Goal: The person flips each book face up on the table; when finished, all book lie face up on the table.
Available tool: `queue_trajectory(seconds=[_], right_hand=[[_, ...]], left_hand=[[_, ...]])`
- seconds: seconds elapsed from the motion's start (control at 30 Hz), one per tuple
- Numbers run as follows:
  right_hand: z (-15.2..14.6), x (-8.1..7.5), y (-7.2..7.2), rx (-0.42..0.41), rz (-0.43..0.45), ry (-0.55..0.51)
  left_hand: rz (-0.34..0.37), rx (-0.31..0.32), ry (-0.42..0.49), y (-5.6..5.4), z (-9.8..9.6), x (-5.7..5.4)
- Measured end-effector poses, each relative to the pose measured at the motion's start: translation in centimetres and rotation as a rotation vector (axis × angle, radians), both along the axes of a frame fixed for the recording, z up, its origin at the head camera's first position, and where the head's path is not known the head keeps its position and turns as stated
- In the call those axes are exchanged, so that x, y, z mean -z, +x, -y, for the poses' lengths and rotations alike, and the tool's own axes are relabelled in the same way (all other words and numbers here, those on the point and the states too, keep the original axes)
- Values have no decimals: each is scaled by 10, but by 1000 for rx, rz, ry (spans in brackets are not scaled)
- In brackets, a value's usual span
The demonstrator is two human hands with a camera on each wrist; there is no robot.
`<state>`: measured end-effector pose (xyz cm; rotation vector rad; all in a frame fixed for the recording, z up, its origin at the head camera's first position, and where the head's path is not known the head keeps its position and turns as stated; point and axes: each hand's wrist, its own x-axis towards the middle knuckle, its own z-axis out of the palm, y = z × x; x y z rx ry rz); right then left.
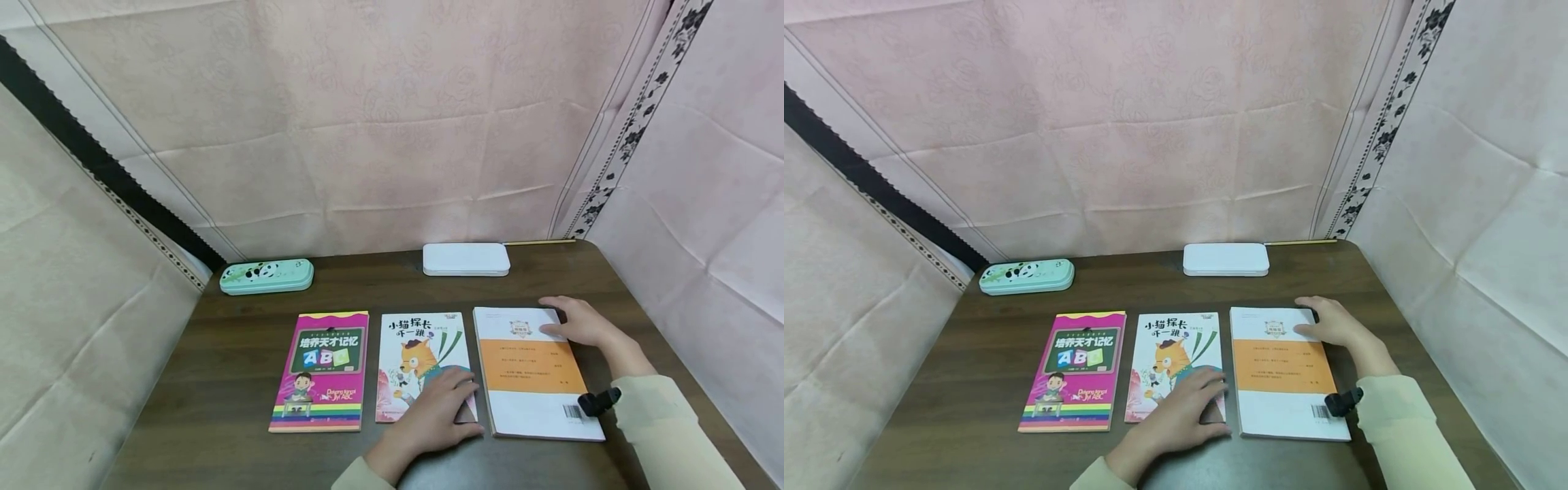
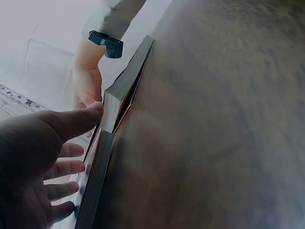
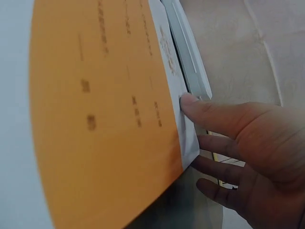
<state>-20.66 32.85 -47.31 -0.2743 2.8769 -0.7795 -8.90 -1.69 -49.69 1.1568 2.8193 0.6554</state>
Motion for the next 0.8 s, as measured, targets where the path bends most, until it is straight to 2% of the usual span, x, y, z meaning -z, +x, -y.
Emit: queue_trajectory(seconds=[0.2, 0.43, 0.67, 0.8], right_hand=[[-2, 2, 4, 14, 16, 12], [-7, 8, 7, 17, 10, 2], [-7, 11, 4, 41, 9, -20], [-7, 13, 3, 34, -2, -23]], left_hand=[[42, 26, -18, 0, -10, 1], [88, 14, -120, 4, -24, 4], [32, -21, -150, 6, -34, 4], [-10, -15, -151, 8, -37, 5]])
